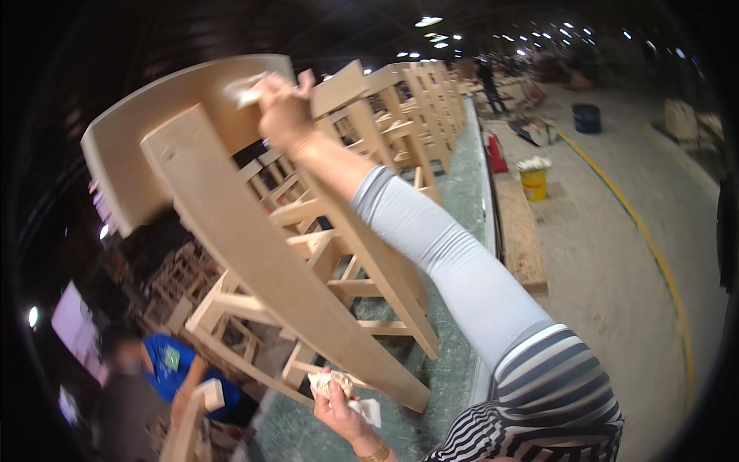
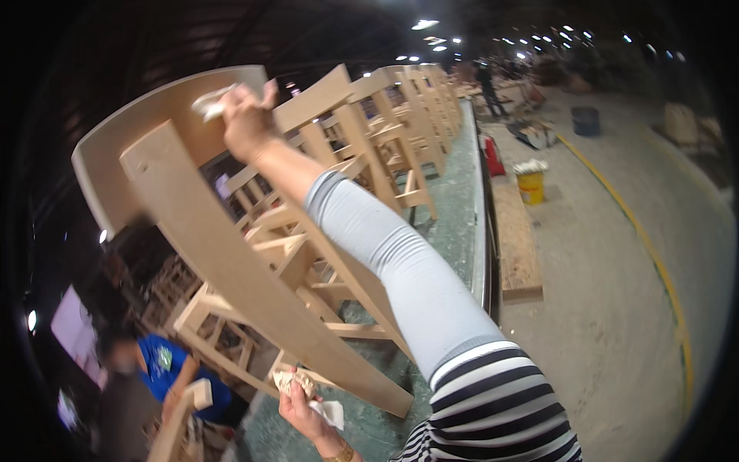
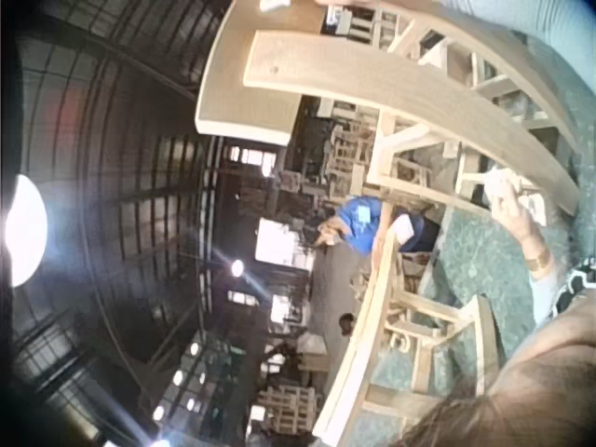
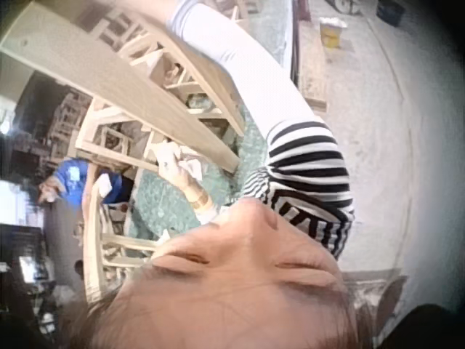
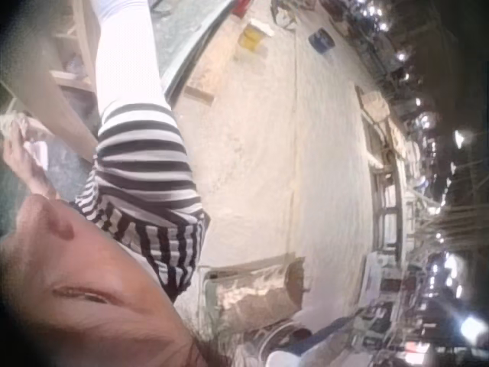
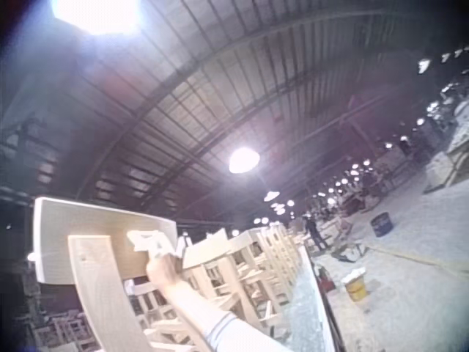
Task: The person wipes the surfaces of unfinished wooden chair frames with a white cloth. They move along a production line, cleaning multiple chairs one by one, and briefly dip the cloth into a bucket of liquid before continuing the wiping process.
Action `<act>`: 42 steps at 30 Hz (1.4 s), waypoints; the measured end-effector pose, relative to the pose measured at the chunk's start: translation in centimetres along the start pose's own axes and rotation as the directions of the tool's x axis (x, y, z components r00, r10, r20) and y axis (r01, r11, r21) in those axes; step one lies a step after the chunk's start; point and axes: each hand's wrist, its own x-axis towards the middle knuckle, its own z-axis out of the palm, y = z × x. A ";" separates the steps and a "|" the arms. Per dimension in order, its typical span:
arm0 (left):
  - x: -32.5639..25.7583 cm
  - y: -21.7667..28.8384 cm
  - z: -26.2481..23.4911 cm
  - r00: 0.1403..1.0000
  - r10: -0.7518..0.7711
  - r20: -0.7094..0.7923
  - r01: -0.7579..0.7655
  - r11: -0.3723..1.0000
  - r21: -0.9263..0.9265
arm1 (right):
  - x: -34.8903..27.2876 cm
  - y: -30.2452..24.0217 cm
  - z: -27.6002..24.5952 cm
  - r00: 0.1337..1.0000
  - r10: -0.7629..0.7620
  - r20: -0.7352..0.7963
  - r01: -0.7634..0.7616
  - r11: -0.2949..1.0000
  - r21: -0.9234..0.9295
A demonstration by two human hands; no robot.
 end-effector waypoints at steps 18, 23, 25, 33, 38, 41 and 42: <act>-0.1 -0.9 1.3 1.000 -0.006 0.007 0.006 0.999 0.052 | -3.7 -1.0 -2.7 0.985 0.054 -0.165 -0.041 0.996 0.084; -0.3 -0.4 1.4 1.000 0.024 -0.011 -0.023 0.999 0.023 | -5.8 -1.5 -4.1 0.992 0.066 -0.106 -0.061 0.997 0.050; -0.4 -0.6 1.3 1.000 0.005 -0.025 -0.006 1.000 -0.022 | -6.0 -1.2 -4.7 0.999 0.045 -0.030 -0.045 0.999 0.017; -0.9 0.8 1.8 0.995 0.008 -0.104 -0.012 0.999 -0.041 | -8.8 -0.9 -7.6 0.915 -0.028 0.402 0.030 1.000 0.001; -1.0 0.6 1.4 0.984 0.058 -0.171 -0.051 0.998 0.047 | -2.9 4.3 -9.2 0.994 0.073 -0.087 -0.056 0.980 0.189; -1.5 0.9 0.9 0.980 0.081 -0.180 -0.068 0.995 0.074 | -0.2 5.0 -6.3 0.968 0.137 -0.212 -0.087 0.969 0.229; -1.6 1.0 1.0 0.981 0.074 -0.178 -0.064 0.996 0.061 | 0.5 5.4 -5.3 0.975 0.109 -0.194 -0.070 0.978 0.198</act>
